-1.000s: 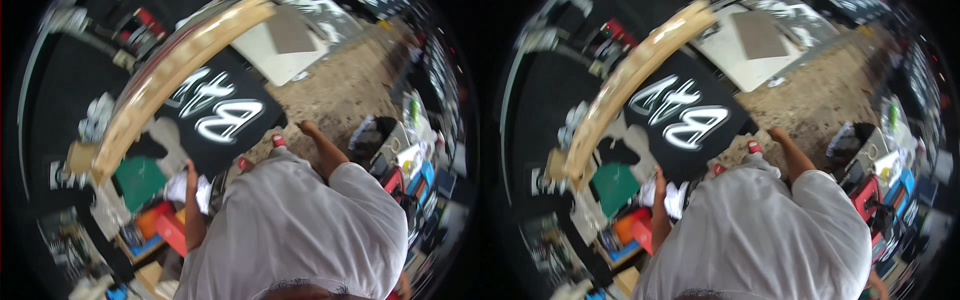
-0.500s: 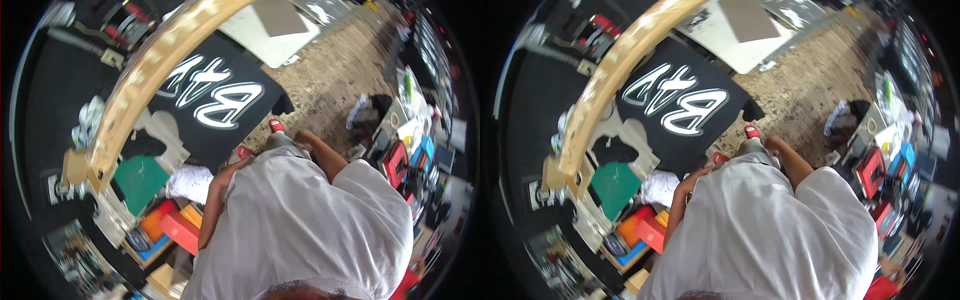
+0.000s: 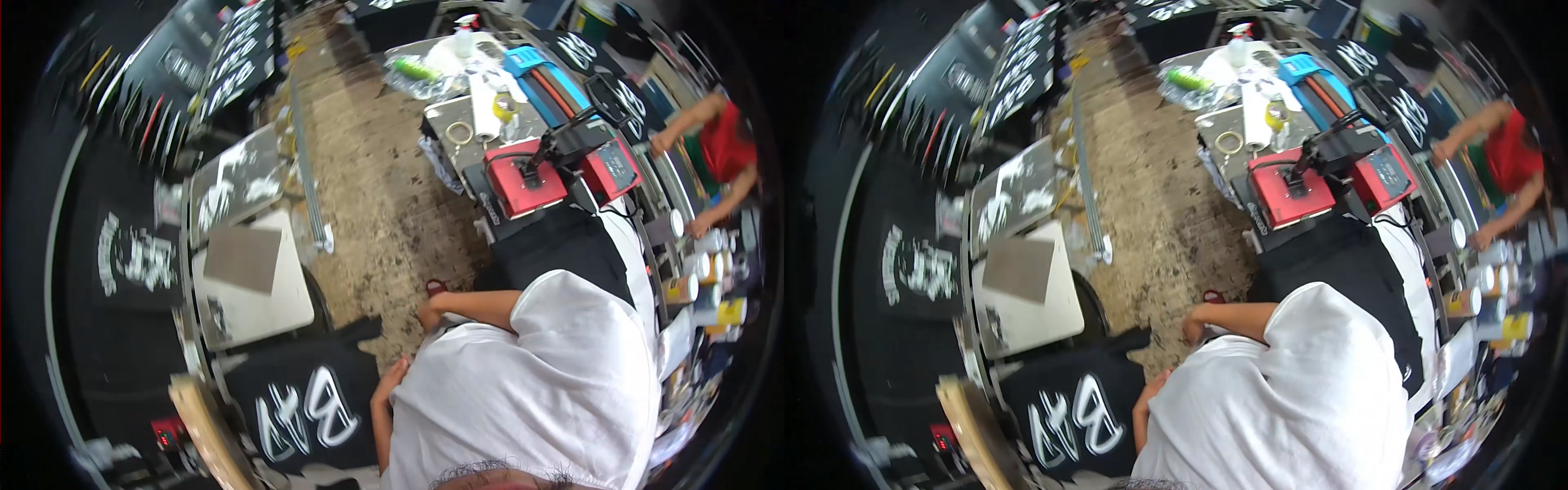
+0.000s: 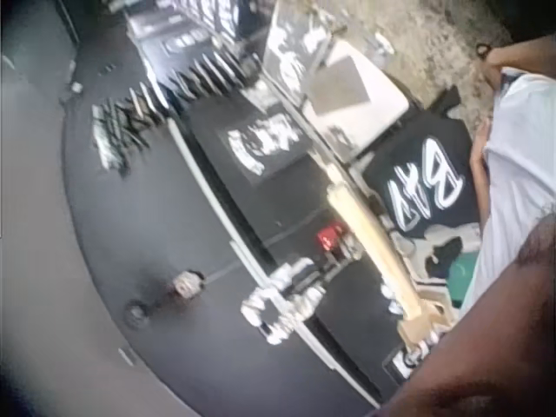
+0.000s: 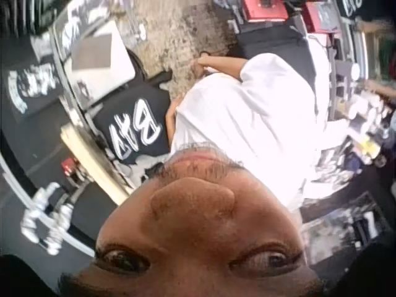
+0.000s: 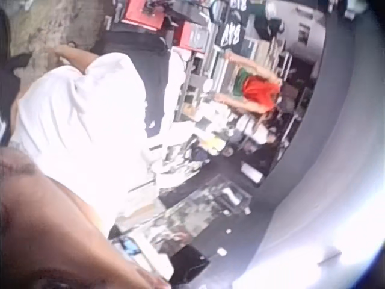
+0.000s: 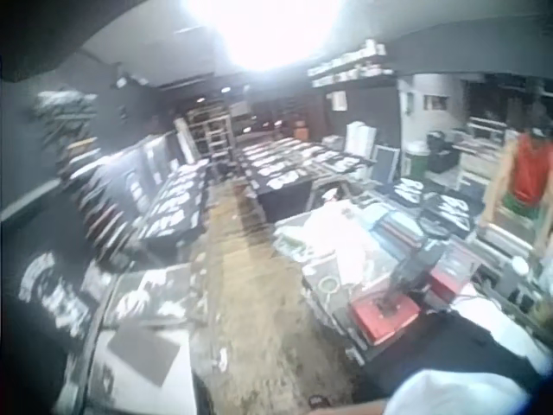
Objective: The person positions printed shirts on a workstation, fills a bottle from a water jug, handles more shirts, and picks up a heat gun.
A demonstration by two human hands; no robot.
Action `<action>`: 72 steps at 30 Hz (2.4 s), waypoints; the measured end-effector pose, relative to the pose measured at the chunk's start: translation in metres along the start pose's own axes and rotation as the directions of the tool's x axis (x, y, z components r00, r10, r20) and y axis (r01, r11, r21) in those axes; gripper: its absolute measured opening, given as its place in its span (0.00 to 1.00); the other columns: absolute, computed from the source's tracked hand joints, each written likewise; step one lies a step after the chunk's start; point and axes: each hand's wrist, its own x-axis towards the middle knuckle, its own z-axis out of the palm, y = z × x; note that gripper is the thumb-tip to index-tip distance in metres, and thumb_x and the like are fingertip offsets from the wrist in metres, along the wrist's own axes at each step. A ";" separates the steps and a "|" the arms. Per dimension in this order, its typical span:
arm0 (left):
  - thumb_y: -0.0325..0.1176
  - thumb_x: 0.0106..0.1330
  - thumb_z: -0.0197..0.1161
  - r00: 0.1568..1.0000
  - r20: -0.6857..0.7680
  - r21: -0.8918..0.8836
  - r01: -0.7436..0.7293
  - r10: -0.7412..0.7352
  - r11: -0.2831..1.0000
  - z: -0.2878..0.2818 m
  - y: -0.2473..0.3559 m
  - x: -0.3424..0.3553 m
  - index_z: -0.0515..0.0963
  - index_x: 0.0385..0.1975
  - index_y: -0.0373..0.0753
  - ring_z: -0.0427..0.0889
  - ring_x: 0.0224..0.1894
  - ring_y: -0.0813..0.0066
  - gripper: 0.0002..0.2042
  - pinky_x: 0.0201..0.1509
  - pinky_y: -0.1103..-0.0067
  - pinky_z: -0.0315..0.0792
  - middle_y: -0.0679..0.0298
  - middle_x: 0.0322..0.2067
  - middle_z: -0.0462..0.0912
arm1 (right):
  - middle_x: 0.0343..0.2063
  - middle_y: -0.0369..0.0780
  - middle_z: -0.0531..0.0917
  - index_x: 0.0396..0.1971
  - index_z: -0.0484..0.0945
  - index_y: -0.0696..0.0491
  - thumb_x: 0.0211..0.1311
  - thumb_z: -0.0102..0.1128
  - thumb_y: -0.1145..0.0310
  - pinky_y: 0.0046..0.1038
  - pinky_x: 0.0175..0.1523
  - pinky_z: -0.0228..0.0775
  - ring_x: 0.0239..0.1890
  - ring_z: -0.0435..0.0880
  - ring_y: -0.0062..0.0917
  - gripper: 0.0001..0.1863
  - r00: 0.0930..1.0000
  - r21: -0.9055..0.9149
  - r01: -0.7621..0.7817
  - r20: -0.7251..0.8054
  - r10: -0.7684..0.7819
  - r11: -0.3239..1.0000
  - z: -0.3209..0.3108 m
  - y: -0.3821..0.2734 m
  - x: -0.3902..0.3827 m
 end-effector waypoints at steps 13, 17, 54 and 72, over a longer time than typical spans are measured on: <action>0.36 0.74 0.57 0.877 0.394 0.533 0.026 -0.275 0.846 -0.029 0.250 0.228 0.80 0.48 0.35 0.83 0.48 0.71 0.12 0.54 0.75 0.76 0.58 0.48 0.85 | 0.43 0.54 0.85 0.39 0.86 0.60 0.55 0.58 0.55 0.45 0.52 0.75 0.47 0.84 0.48 0.23 0.716 0.501 -0.173 -0.527 0.458 0.848 -0.050 0.103 -0.127; 0.27 0.67 0.59 0.969 0.176 0.481 0.070 -0.174 0.874 -0.033 0.309 0.308 0.80 0.38 0.37 0.84 0.36 0.72 0.05 0.38 0.76 0.76 0.60 0.38 0.87 | 0.42 0.53 0.86 0.39 0.86 0.59 0.55 0.59 0.54 0.45 0.52 0.74 0.46 0.84 0.48 0.23 0.565 0.676 -0.167 -0.531 0.632 0.718 -0.054 0.113 -0.136; 0.50 0.65 0.65 0.993 0.114 0.814 -0.079 -0.025 0.575 -0.351 0.791 0.761 0.85 0.48 0.42 0.81 0.35 0.73 0.20 0.34 0.74 0.73 0.65 0.40 0.87 | 0.44 0.51 0.85 0.41 0.85 0.53 0.61 0.59 0.44 0.43 0.53 0.74 0.48 0.83 0.47 0.26 0.623 0.557 -0.231 -0.545 0.561 0.798 -0.759 0.606 -0.081; 0.48 0.68 0.58 0.905 0.319 0.873 -0.165 -0.282 0.460 -0.289 1.147 1.092 0.77 0.58 0.46 0.78 0.46 0.68 0.21 0.47 0.66 0.73 0.64 0.48 0.81 | 0.39 0.49 0.87 0.41 0.85 0.55 0.56 0.58 0.61 0.42 0.46 0.77 0.41 0.86 0.42 0.18 0.318 0.813 -0.373 -0.340 0.885 0.447 -0.912 0.846 -0.193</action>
